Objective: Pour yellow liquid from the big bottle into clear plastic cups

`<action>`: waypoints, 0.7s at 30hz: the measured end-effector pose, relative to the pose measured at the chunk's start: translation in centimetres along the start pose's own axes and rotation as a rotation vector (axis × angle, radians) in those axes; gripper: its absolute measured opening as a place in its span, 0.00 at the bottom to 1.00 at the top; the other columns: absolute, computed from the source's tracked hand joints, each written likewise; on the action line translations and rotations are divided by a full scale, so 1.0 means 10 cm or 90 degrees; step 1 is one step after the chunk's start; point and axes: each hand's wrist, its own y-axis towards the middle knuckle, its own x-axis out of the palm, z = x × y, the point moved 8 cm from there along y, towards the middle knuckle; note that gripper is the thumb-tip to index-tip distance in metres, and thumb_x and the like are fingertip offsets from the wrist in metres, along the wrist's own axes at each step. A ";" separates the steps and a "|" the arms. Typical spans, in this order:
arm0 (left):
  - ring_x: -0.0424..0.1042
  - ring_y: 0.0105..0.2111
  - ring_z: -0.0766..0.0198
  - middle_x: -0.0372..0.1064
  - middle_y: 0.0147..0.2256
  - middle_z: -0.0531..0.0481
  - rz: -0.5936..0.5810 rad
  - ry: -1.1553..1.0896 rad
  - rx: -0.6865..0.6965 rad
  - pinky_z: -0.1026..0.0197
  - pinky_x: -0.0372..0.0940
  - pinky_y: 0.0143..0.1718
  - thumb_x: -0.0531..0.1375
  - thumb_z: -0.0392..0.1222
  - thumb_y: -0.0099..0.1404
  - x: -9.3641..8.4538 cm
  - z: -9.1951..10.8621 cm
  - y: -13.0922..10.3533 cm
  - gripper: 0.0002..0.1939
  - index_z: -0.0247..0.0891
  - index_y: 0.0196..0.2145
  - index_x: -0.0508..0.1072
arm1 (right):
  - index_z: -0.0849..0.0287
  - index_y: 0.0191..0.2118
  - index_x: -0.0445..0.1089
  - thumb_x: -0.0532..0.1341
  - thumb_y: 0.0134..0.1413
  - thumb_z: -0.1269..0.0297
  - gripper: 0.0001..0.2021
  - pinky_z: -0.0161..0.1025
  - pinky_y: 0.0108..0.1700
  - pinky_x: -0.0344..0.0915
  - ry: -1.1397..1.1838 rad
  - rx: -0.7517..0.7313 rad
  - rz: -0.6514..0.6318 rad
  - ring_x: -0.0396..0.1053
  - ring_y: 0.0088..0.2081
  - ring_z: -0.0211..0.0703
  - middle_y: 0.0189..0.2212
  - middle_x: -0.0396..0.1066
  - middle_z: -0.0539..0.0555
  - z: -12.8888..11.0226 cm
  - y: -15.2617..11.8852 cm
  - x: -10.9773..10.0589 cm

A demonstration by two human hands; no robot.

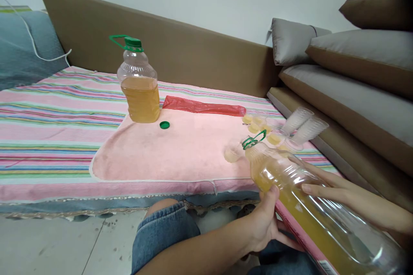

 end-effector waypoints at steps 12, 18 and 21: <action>0.65 0.54 0.33 0.58 0.60 0.31 -0.001 -0.005 0.000 0.19 0.48 0.51 0.51 0.82 0.43 -0.02 -0.01 0.02 0.56 0.44 0.61 0.55 | 0.51 0.66 0.54 0.60 0.39 0.34 0.49 0.51 0.66 0.47 0.029 0.004 -0.028 0.44 0.68 0.57 0.67 0.50 0.51 0.07 0.03 0.03; 0.65 0.54 0.34 0.59 0.59 0.31 0.000 -0.013 0.002 0.19 0.48 0.51 0.51 0.81 0.44 -0.01 0.00 0.02 0.54 0.44 0.60 0.56 | 0.53 0.67 0.52 0.60 0.36 0.34 0.52 0.49 0.66 0.47 0.041 0.018 -0.031 0.45 0.68 0.57 0.68 0.46 0.51 0.03 0.02 0.05; 0.63 0.55 0.32 0.57 0.60 0.31 0.001 -0.016 -0.001 0.18 0.47 0.51 0.53 0.82 0.39 -0.01 0.01 0.01 0.58 0.44 0.60 0.56 | 0.54 0.68 0.50 0.60 0.38 0.35 0.52 0.47 0.67 0.46 0.043 0.010 -0.043 0.44 0.68 0.55 0.68 0.45 0.51 0.00 0.00 0.06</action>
